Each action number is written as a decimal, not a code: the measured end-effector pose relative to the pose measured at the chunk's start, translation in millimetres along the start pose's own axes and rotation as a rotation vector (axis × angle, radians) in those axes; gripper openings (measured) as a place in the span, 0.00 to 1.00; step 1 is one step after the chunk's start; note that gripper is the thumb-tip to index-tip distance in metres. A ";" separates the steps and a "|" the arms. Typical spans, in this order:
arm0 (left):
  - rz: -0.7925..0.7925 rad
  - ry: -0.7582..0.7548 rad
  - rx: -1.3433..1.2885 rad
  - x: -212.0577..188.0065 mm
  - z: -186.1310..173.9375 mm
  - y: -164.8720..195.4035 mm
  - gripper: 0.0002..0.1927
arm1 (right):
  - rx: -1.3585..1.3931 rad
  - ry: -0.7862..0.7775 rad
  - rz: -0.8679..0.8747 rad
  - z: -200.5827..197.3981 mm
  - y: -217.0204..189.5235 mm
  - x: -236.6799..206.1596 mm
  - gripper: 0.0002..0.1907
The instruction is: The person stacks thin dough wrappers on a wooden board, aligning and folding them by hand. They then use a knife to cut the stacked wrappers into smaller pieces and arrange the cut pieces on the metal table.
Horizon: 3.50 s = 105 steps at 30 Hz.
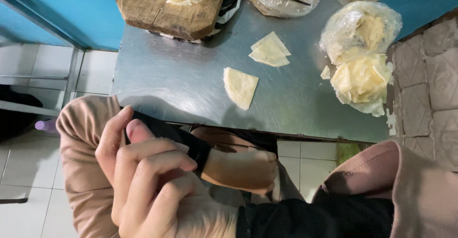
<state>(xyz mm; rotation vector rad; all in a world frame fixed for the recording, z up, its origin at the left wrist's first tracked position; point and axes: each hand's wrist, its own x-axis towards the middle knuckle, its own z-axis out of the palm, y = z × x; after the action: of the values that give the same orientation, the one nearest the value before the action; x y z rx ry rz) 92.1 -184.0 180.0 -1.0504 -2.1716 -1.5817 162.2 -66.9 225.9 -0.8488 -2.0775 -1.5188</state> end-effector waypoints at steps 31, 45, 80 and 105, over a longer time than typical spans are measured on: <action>1.241 -1.073 -0.400 66.4 187.0 -155.5 0.09 | 1.624 -0.389 -0.158 128.8 -37.8 -141.7 0.09; 1.294 -1.161 -0.460 78.3 181.8 -150.4 0.17 | 1.773 -0.570 -0.100 141.7 -38.9 -146.2 0.10; 0.876 -1.090 -0.628 63.4 195.9 -151.3 0.08 | 1.753 -0.716 0.608 146.9 -59.1 -161.0 0.07; 0.810 -1.202 -0.616 72.5 220.9 -86.4 0.41 | 1.859 -0.418 0.685 172.3 -25.6 -162.4 0.11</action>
<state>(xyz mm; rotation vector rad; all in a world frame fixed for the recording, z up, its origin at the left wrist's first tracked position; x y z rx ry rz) 26.8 32.1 77.2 -3.1363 -1.1480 -1.2766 264.0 55.1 48.6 -0.7817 -1.9755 1.0429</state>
